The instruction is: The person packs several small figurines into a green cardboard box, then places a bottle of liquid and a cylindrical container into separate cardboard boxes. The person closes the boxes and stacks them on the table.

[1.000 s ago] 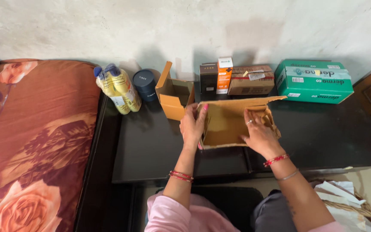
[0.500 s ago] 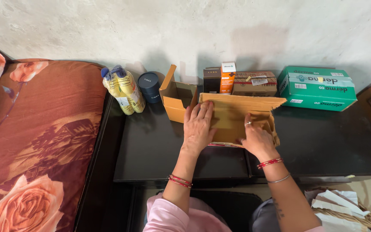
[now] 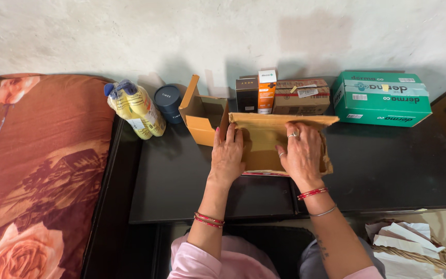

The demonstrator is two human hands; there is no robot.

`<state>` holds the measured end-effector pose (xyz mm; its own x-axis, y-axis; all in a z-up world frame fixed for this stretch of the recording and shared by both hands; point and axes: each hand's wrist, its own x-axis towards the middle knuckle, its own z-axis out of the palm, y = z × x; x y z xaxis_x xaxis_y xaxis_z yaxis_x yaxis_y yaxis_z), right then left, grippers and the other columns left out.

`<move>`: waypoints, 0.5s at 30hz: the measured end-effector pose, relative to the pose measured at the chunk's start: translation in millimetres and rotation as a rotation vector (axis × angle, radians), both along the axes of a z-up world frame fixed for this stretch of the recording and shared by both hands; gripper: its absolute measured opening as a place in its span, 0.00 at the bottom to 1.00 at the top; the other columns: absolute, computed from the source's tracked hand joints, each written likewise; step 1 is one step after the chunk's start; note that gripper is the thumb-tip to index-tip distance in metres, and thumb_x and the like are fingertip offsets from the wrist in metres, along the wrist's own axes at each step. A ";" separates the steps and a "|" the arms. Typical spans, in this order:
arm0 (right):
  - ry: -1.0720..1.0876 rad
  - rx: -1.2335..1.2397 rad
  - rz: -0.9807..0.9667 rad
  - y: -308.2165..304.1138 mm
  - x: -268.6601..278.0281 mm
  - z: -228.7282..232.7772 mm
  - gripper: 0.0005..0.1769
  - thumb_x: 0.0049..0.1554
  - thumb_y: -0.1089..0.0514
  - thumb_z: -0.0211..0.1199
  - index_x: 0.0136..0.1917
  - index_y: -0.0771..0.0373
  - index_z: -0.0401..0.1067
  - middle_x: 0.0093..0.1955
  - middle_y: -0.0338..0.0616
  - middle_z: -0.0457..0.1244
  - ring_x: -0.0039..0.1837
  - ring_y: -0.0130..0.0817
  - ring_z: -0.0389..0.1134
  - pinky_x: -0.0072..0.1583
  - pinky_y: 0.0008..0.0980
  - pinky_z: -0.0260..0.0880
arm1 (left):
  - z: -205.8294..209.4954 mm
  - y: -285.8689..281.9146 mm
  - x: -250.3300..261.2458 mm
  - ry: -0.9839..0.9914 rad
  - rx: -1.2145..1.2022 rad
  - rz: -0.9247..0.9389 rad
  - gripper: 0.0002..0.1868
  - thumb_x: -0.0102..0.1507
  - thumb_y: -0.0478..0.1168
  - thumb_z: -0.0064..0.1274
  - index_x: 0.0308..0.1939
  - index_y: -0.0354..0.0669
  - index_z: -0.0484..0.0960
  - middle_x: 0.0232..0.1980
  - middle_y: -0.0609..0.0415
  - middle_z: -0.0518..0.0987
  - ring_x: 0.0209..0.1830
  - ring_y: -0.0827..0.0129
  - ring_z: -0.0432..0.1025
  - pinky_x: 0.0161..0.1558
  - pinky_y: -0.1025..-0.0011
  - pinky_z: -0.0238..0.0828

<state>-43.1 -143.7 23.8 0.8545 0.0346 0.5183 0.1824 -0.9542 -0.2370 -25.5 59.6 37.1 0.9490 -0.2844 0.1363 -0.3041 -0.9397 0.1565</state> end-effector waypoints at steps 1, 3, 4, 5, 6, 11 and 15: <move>-0.002 0.006 0.016 -1.6 -0.9 -0.1 0.41 0.46 0.54 0.78 0.68 0.62 0.65 0.65 0.53 0.60 0.70 0.51 0.60 0.69 0.49 0.62 | -1.4 0.4 -1.1 0.124 -0.039 0.018 0.51 0.47 0.42 0.70 0.69 0.33 0.60 0.74 0.43 0.60 0.58 0.56 0.72 0.77 0.57 0.40; 0.044 0.039 0.033 -4.0 -0.2 1.6 0.47 0.43 0.55 0.79 0.72 0.61 0.63 0.68 0.54 0.58 0.72 0.53 0.58 0.69 0.48 0.63 | -5.5 -1.5 0.7 -0.069 -0.131 0.009 0.45 0.54 0.42 0.67 0.69 0.31 0.62 0.71 0.42 0.65 0.57 0.53 0.73 0.75 0.56 0.47; 0.099 0.064 0.035 -4.8 -0.9 2.3 0.51 0.41 0.55 0.80 0.74 0.60 0.61 0.71 0.55 0.56 0.73 0.54 0.57 0.68 0.47 0.64 | -8.8 -2.4 1.4 -0.164 -0.177 0.008 0.42 0.57 0.41 0.66 0.69 0.30 0.63 0.69 0.41 0.67 0.56 0.52 0.74 0.74 0.56 0.50; 0.154 0.090 0.036 -4.7 -1.8 3.0 0.55 0.38 0.55 0.81 0.76 0.59 0.59 0.73 0.56 0.55 0.74 0.56 0.56 0.67 0.47 0.65 | -12.3 -3.0 2.2 -0.219 -0.166 0.018 0.40 0.56 0.37 0.63 0.70 0.31 0.64 0.69 0.42 0.68 0.57 0.53 0.74 0.74 0.58 0.53; 0.177 0.078 0.030 -3.7 -2.6 3.7 0.58 0.37 0.54 0.81 0.77 0.58 0.57 0.74 0.56 0.53 0.74 0.56 0.55 0.67 0.47 0.65 | -15.4 -3.5 3.3 -0.275 -0.155 0.029 0.39 0.55 0.32 0.61 0.70 0.33 0.64 0.68 0.44 0.69 0.59 0.54 0.74 0.73 0.61 0.56; 0.226 0.038 0.006 4.0 -11.0 11.1 0.72 0.31 0.47 0.85 0.82 0.49 0.47 0.75 0.57 0.49 0.74 0.57 0.56 0.63 0.47 0.70 | -18.2 -7.7 1.1 -0.355 -0.132 0.028 0.45 0.46 0.27 0.59 0.69 0.33 0.63 0.65 0.41 0.71 0.57 0.49 0.74 0.61 0.61 0.67; 0.293 0.013 -0.040 5.9 -13.7 19.6 0.74 0.31 0.48 0.85 0.82 0.41 0.45 0.77 0.51 0.49 0.74 0.53 0.57 0.57 0.46 0.75 | 0.4 -6.3 -2.8 -0.123 -0.228 0.055 0.45 0.51 0.28 0.59 0.72 0.34 0.61 0.70 0.43 0.70 0.48 0.48 0.76 0.48 0.61 0.75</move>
